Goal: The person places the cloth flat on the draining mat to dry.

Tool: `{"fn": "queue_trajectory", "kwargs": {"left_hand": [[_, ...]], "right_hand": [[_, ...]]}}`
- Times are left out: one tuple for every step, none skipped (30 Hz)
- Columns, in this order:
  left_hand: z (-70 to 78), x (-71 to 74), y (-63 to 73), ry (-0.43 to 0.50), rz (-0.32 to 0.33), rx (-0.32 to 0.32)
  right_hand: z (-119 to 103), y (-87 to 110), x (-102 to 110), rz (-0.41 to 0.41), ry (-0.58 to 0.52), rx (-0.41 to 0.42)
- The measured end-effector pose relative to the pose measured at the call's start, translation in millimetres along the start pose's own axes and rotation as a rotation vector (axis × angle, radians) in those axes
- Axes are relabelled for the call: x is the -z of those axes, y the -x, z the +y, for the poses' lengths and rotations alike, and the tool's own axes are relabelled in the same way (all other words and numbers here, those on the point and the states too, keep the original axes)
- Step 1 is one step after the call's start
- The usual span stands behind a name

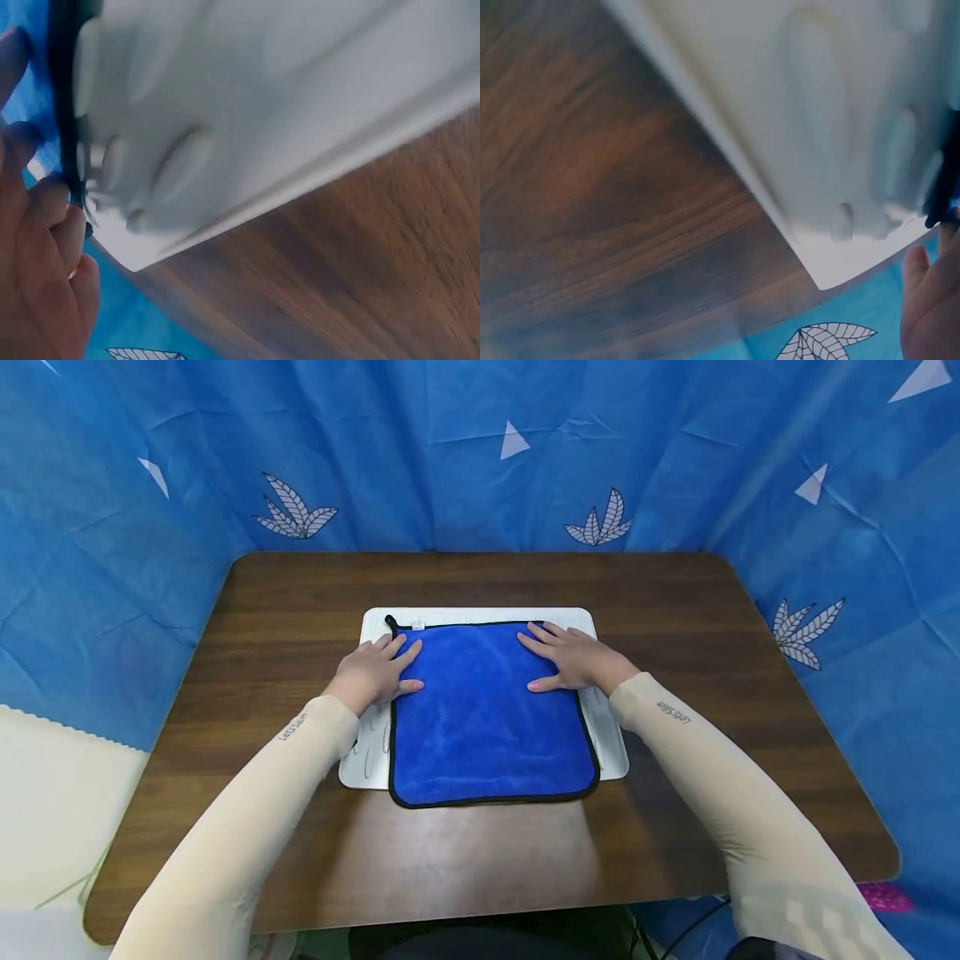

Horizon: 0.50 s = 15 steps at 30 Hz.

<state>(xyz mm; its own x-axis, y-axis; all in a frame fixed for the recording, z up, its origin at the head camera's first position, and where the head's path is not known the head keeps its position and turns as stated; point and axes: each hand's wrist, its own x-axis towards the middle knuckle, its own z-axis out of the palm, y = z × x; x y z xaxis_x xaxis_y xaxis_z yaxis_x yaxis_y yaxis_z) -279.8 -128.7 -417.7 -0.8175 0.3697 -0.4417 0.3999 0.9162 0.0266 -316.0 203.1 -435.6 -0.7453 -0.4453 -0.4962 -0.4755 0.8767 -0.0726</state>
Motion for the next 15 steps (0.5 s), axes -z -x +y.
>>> {"fn": "queue_trajectory", "kwargs": {"left_hand": [[0.4, -1.2, -1.7, 0.002, -0.003, 0.0], [1.1, -1.7, -3.0, 0.01, -0.002, 0.001], [1.6, -2.2, -4.5, 0.017, 0.002, 0.004], [2.0, -2.6, -6.3, 0.02, 0.01, 0.005], [2.4, -2.9, -8.1, 0.022, 0.017, 0.006], [2.8, -3.1, -9.5, 0.029, 0.022, 0.01], [3.0, -3.8, -10.8, 0.036, 0.024, 0.012], [3.5, -4.3, -11.4, 0.046, 0.024, 0.015], [3.8, -5.3, -12.0, 0.053, 0.023, 0.021], [4.1, -6.5, -12.5, 0.055, 0.025, 0.023], [4.7, -7.9, -12.9, 0.062, 0.026, 0.025], [5.8, -9.4, -13.1, 0.067, 0.033, 0.024], [7.2, -10.6, -13.8, 0.065, 0.044, 0.017], [9.1, -11.2, -14.3, 0.067, 0.057, 0.011], [11.2, -11.7, -15.1, 0.063, 0.072, 0.005]], "right_hand": [[0.9, 0.7, -0.8, 0.002, -0.004, 0.001], [1.5, 1.3, -1.6, 0.005, -0.006, -0.002], [2.2, 1.7, -2.2, 0.012, -0.011, -0.001], [2.7, 2.0, -2.5, 0.018, -0.019, -0.001], [3.0, 2.2, -2.8, 0.024, -0.023, -0.002], [3.2, 2.1, -3.1, 0.028, -0.023, -0.005], [3.1, 2.1, -3.3, 0.031, -0.019, -0.005], [2.8, 2.0, -3.6, 0.031, -0.016, -0.007], [2.3, 1.9, -3.7, 0.03, -0.012, -0.008], [1.5, 1.9, -3.8, 0.029, -0.007, -0.011], [0.6, 1.8, -3.8, 0.031, -0.008, -0.007], [-0.5, 1.6, -3.7, 0.032, -0.011, -0.006], [-1.8, 1.4, -3.7, 0.034, -0.018, -0.002], [-3.1, 1.0, -3.9, 0.037, -0.028, 0.001], [-4.2, 0.5, -4.1, 0.043, -0.038, 0.004]]}}
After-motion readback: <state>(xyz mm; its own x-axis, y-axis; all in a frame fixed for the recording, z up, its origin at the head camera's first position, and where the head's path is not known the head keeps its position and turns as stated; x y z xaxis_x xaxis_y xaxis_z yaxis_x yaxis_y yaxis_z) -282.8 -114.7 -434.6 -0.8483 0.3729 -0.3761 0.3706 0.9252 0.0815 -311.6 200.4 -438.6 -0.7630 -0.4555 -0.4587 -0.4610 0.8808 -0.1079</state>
